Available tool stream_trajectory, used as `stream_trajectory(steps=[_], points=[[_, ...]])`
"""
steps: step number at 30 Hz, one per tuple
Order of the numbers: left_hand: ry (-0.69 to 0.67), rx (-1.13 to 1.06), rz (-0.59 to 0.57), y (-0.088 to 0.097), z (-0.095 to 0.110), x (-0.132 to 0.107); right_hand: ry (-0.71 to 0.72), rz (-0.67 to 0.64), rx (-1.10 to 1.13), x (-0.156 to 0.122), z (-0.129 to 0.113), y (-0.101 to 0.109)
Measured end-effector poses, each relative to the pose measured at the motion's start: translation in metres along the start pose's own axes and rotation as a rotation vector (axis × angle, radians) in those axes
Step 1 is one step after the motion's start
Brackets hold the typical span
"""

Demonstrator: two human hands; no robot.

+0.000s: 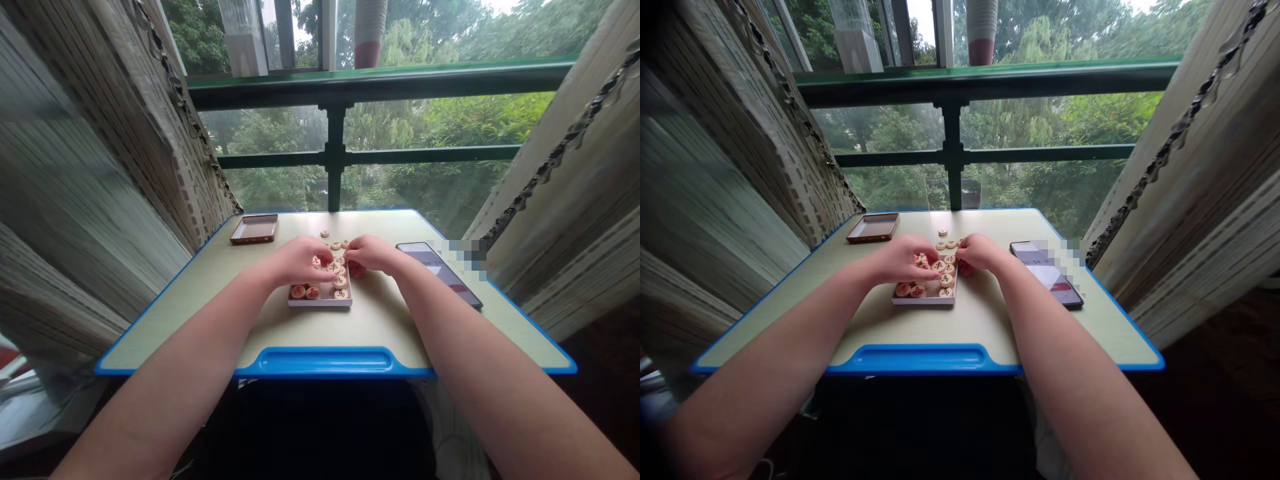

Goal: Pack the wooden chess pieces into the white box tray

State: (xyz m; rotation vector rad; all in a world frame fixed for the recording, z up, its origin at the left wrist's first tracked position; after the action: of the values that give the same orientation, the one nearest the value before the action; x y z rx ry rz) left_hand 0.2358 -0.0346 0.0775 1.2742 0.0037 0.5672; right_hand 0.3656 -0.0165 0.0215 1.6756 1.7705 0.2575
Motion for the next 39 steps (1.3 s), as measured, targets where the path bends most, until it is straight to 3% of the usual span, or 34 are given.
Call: stream_trajectory(steps=[13, 20, 39], points=[[0.067, -0.146, -0.098, -0.009, 0.01, -0.002, -0.008, 0.005, -0.028, 0.003, 0.002, 0.0], [0.031, -0.097, -0.124, -0.018, 0.012, 0.001, -0.001, 0.001, -0.008, 0.003, 0.002, 0.0], [-0.005, -0.029, -0.132, -0.019, 0.017, 0.001, 0.017, 0.003, -0.046, 0.003, 0.0, 0.0]])
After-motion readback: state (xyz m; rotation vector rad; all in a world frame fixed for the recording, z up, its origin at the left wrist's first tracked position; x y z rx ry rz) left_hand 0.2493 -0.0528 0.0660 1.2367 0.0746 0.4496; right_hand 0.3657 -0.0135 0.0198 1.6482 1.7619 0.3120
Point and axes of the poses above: each hand's wrist, its own x-axis towards the middle knuckle, its own y-axis out of the back of the hand, z = x × y, the point moved 7 cm from there along x, towards the middle knuckle, and after that the axes turned 7 degrees about -y, right-handed, at the moved point
